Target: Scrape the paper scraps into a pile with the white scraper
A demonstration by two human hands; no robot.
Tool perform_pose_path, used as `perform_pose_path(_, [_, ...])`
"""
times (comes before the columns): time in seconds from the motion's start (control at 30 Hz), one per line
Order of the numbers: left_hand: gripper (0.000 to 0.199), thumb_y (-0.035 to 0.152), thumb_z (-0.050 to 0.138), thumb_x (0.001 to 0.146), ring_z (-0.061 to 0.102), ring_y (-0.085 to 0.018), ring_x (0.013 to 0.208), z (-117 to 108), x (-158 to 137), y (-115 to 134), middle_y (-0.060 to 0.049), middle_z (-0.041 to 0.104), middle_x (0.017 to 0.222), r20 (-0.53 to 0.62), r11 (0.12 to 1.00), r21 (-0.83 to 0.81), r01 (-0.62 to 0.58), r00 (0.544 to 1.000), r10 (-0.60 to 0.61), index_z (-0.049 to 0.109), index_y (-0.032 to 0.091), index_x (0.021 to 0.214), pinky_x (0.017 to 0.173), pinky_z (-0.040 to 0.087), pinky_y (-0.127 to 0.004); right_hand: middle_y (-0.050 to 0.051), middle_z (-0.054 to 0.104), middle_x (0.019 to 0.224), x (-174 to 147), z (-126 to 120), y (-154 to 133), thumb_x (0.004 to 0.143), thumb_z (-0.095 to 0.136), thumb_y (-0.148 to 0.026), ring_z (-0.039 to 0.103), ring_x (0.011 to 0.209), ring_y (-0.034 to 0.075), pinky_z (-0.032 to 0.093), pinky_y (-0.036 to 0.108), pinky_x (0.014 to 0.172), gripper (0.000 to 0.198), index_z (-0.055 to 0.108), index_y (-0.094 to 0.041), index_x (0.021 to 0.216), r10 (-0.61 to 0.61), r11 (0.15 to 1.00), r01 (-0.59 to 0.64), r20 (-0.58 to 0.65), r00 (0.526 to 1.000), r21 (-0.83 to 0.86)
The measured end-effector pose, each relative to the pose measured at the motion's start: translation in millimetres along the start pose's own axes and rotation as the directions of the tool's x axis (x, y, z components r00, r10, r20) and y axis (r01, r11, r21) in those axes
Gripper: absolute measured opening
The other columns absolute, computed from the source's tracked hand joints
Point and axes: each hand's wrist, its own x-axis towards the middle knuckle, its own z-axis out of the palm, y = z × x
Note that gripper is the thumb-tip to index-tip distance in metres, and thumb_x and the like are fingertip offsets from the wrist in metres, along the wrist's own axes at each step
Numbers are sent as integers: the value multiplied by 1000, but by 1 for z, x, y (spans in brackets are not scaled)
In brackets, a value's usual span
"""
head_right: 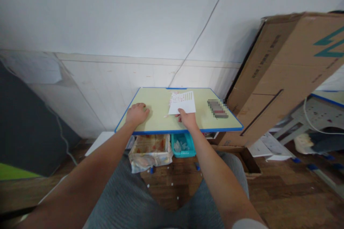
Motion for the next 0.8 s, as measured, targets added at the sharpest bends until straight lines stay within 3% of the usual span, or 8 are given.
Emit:
perform_pose_path(0.3, [49,39,54,119,72,-42,160,1,1,-1,-25,81,169,-3,1000,-18,3,1000,-3,84,18,153,131,58,-55,4,79,69,0,-5,8,94,74,-55,67,55,25,58,38,60,26,70,-30,91,-60,997,56,-81,995,-46])
perform_pose_path(0.47, [51,38,52,120,72,-41,160,0,1,-1,-26,81,167,2,1000,-4,-7,1000,7,84,16,153,132,57,-54,5,82,73,0,-5,9,94,80,-58,64,54,24,59,38,59,29,71,-31,91,-58,997,56,-56,997,-46])
perform_pose_path(0.6, [51,39,51,120,72,-41,159,1,0,0,-26,81,166,-1,1000,1,-6,1000,6,83,16,152,131,58,-54,7,87,80,1,-5,9,96,76,-53,65,53,22,59,36,58,25,72,-29,96,-64,998,62,-72,995,-23])
perform_pose_path(0.8, [54,38,50,120,71,-42,160,0,0,0,-26,80,169,8,1000,-8,-12,1000,12,83,12,154,132,57,-56,5,80,66,1,-5,11,91,72,-45,65,50,22,57,33,54,17,70,-29,87,-61,998,61,-95,994,-2])
